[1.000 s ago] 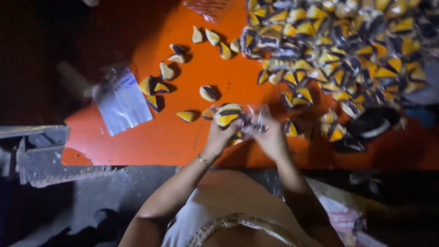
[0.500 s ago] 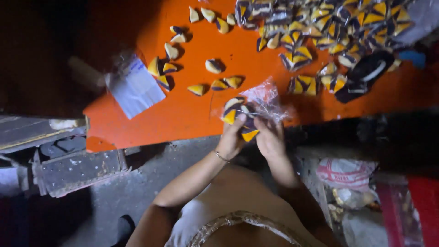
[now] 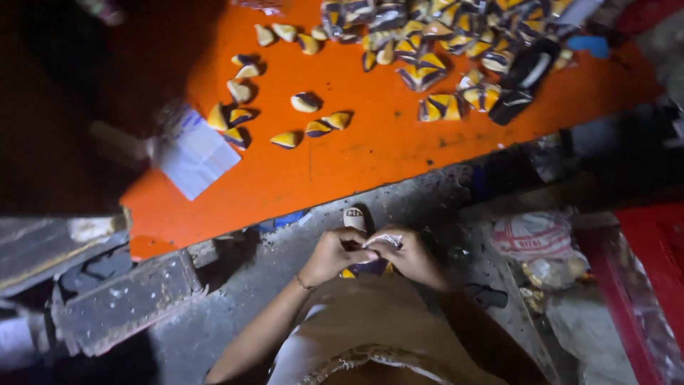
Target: The person is rapidly packing individual pastries into small plastic bags from a large pile on an orange table.
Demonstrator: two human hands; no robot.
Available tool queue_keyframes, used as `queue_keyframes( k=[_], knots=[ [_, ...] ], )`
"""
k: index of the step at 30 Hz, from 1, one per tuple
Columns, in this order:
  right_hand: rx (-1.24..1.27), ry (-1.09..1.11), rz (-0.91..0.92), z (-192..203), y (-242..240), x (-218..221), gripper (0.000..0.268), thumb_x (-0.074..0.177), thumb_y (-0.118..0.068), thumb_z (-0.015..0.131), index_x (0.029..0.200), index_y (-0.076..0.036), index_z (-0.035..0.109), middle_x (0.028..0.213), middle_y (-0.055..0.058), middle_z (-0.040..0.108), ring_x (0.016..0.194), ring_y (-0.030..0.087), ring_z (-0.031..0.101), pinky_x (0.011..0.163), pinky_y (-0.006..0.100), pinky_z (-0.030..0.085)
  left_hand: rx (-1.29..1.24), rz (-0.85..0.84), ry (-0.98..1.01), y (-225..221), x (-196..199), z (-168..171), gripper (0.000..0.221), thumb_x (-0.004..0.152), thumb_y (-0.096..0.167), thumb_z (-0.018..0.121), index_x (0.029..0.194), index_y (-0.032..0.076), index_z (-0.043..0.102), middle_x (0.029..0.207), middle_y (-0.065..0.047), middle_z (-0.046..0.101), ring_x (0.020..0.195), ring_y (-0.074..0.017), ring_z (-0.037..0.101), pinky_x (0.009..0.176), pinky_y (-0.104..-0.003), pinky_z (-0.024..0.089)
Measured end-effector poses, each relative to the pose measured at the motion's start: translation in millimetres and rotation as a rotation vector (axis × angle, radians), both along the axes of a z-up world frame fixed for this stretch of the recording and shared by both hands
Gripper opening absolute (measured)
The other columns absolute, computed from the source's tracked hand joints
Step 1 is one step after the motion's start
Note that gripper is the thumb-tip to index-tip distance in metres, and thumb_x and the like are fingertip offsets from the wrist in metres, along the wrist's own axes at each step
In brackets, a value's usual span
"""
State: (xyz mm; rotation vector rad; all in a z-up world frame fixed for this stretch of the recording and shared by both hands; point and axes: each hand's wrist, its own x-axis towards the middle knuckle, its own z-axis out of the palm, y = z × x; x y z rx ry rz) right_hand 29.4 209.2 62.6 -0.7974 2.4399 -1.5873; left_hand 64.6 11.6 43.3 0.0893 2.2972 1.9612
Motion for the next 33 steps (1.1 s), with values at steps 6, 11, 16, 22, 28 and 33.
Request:
queue_keyframes(
  k=[6, 11, 16, 22, 28, 33],
  knots=[
    [-0.253, -0.487, -0.105, -118, 63, -16, 0.02, 0.099, -0.007, 0.061, 0.119, -0.005, 0.06, 0.106, 0.012, 0.073, 0.093, 0.02, 0.069, 0.076, 0.034, 0.061, 0.177, -0.207, 0.403, 28, -15, 10, 0.009, 0.083, 0.011, 0.082, 0.091, 0.01, 0.08, 0.132, -0.015, 0.069, 0.123, -0.0407, 0.061, 0.105, -0.053, 0.044],
    [0.004, -0.373, -0.241, -105, 93, -4, 0.038, 0.078, -0.018, 0.092, 0.108, -0.015, 0.068, 0.093, 0.001, 0.078, 0.091, 0.014, 0.072, 0.088, 0.032, 0.055, 0.285, -0.295, 0.162, 65, -40, -41, 0.009, 0.085, 0.007, 0.082, 0.093, 0.003, 0.078, 0.083, -0.017, 0.066, 0.08, -0.0316, 0.064, 0.078, -0.042, 0.053],
    [0.096, 0.051, -0.265, -24, 101, -28, 0.017, 0.084, -0.005, 0.078, 0.099, -0.011, 0.08, 0.086, 0.007, 0.079, 0.084, 0.024, 0.076, 0.079, 0.035, 0.06, 0.316, -0.217, -0.191, 100, -83, -35, 0.021, 0.079, 0.013, 0.087, 0.094, 0.002, 0.077, 0.084, -0.006, 0.067, 0.082, -0.0195, 0.062, 0.084, -0.033, 0.049],
    [0.201, 0.145, -0.181, -124, 208, -96, 0.02, 0.081, -0.005, 0.066, 0.098, -0.008, 0.075, 0.098, 0.012, 0.065, 0.097, 0.034, 0.062, 0.091, 0.044, 0.05, 0.083, -0.301, -0.201, 181, -158, -52, 0.025, 0.091, 0.027, 0.07, 0.103, 0.006, 0.074, 0.097, -0.015, 0.069, 0.096, -0.0335, 0.063, 0.091, -0.045, 0.048],
    [0.148, -0.323, -0.375, -92, 248, -169, 0.038, 0.101, -0.033, 0.057, 0.078, -0.003, 0.065, 0.083, 0.015, 0.06, 0.085, 0.031, 0.057, 0.09, 0.045, 0.043, -0.064, -0.289, -0.291, 246, -213, -47, 0.042, 0.095, 0.051, 0.06, 0.114, 0.014, 0.065, 0.112, -0.019, 0.069, 0.113, -0.0433, 0.063, 0.099, -0.056, 0.047],
    [0.083, -0.159, -0.752, -119, 279, -300, 0.042, 0.073, -0.039, 0.095, 0.1, -0.019, 0.07, 0.103, 0.003, 0.075, 0.102, 0.023, 0.071, 0.091, 0.035, 0.054, -0.046, -0.019, -0.177, 280, -274, -47, 0.027, 0.094, 0.024, 0.065, 0.121, 0.026, 0.06, 0.113, -0.01, 0.073, 0.116, -0.0354, 0.066, 0.104, -0.049, 0.05]
  ],
)
